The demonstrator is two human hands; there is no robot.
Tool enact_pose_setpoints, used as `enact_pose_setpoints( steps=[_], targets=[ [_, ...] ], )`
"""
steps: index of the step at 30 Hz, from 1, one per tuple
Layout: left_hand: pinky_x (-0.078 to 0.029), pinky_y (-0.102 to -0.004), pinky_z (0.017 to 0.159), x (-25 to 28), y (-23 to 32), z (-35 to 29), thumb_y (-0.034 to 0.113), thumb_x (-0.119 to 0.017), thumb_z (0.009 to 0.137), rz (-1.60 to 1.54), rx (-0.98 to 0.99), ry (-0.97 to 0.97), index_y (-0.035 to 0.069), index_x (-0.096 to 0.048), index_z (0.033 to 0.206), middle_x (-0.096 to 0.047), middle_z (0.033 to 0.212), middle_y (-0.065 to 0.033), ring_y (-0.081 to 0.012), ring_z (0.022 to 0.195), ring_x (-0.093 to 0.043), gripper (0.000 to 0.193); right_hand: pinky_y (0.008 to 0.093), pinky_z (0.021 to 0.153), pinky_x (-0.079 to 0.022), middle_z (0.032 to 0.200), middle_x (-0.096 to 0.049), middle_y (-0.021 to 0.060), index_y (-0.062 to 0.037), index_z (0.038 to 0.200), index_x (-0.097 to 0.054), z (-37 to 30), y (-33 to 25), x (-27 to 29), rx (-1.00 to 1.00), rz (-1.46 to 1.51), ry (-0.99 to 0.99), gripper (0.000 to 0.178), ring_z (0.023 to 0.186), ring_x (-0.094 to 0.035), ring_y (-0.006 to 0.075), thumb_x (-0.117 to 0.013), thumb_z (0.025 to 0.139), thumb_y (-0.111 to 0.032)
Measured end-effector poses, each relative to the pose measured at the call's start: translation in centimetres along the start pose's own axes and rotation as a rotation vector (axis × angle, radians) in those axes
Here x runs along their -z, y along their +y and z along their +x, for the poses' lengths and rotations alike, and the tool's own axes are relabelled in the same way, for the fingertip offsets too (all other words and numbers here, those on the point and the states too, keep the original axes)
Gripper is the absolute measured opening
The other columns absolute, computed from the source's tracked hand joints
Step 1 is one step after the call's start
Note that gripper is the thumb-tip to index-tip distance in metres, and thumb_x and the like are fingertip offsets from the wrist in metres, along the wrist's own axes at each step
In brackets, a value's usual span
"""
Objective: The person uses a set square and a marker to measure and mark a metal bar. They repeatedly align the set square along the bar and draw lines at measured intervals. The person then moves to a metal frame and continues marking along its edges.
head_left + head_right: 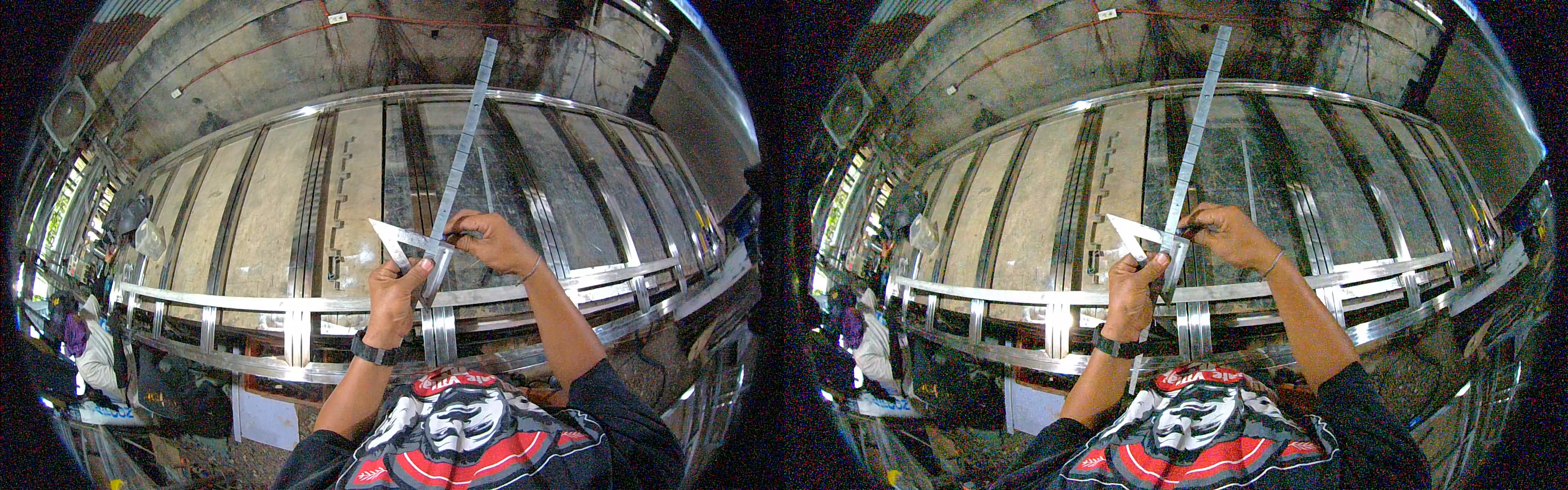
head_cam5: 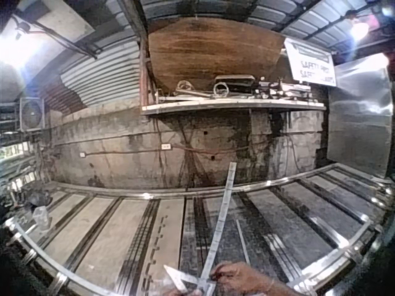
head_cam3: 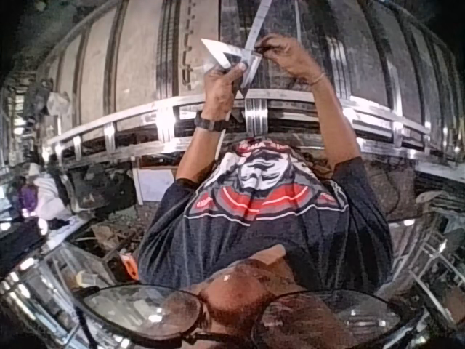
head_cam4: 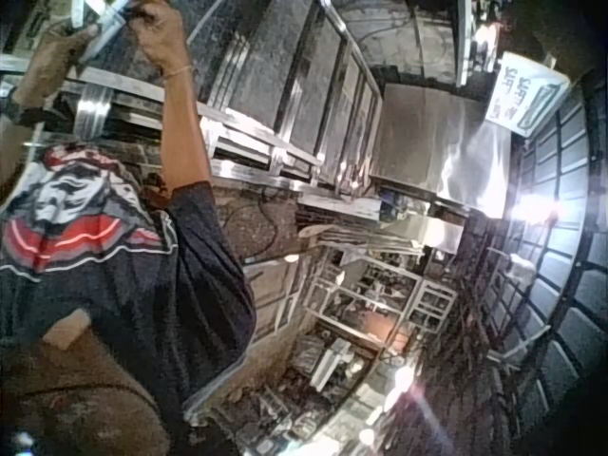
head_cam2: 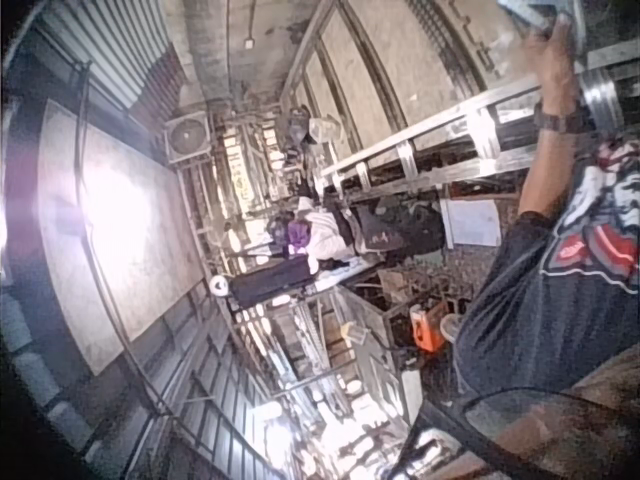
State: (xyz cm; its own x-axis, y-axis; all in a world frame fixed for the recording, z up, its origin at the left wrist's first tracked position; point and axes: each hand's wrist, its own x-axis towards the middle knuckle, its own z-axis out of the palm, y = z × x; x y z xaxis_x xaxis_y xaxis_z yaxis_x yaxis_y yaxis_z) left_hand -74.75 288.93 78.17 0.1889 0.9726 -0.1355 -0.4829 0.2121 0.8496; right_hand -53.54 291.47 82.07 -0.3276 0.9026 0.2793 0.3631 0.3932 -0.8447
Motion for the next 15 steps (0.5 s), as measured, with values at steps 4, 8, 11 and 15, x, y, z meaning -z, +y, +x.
enact_pose_setpoints(
  steps=[4, 8, 11, 15],
  targets=[
    [-0.051, -0.0245, 0.057, -0.3, 0.2, 0.0, 0.004, -0.076, 0.086, 0.012, 0.007, -0.005, 0.001, -0.071, 0.092, -0.071, 0.083, -0.0035, -0.0089, 0.066, -0.063, 0.008, 0.0323, 0.094, -0.049, 0.105, -0.066, 0.0082, 0.0026, 0.103, -0.07, -0.1, 0.0, 0.5, -0.042, -0.003, -0.039, 0.02, 0.103, -0.063, 0.0208, -0.067, 0.084, 0.004],
    [-0.052, -0.0253, 0.057, -0.2, 0.0, 0.0, 0.004, -0.076, 0.086, -0.015, 0.017, -0.014, 0.001, -0.07, 0.092, -0.071, 0.082, -0.0042, -0.0098, 0.065, -0.063, 0.008, 0.0329, 0.091, -0.049, 0.104, -0.067, 0.0084, 0.0019, 0.098, -0.071, -0.2, 0.0, 0.8, 0.0, -0.033, -0.041, 0.016, 0.1, -0.063, 0.0218, -0.068, 0.083, 0.003],
    [-0.053, -0.0261, 0.057, -0.1, 0.0, 0.1, 0.004, -0.075, 0.087, -0.006, 0.046, -0.008, 0.0, -0.07, 0.092, -0.071, 0.083, -0.0048, -0.0104, 0.066, -0.064, 0.008, 0.0332, 0.089, -0.048, 0.103, -0.067, 0.0084, 0.001, 0.095, -0.072, -0.3, 0.0, 1.1, -0.008, -0.045, -0.043, 0.013, 0.099, -0.062, 0.0221, -0.069, 0.083, 0.002],
    [-0.054, -0.0265, 0.058, -0.1, 0.0, 0.1, 0.003, -0.074, 0.088, -0.016, 0.039, -0.01, 0.0, -0.07, 0.092, -0.071, 0.083, -0.0053, -0.0109, 0.066, -0.064, 0.007, 0.033, 0.088, -0.048, 0.102, -0.067, 0.0072, -0.0007, 0.096, -0.073, -0.5, 0.3, 1.5, 0.005, -0.049, -0.037, 0.013, 0.099, -0.062, 0.0212, -0.071, 0.083, -0.002]
  ],
)
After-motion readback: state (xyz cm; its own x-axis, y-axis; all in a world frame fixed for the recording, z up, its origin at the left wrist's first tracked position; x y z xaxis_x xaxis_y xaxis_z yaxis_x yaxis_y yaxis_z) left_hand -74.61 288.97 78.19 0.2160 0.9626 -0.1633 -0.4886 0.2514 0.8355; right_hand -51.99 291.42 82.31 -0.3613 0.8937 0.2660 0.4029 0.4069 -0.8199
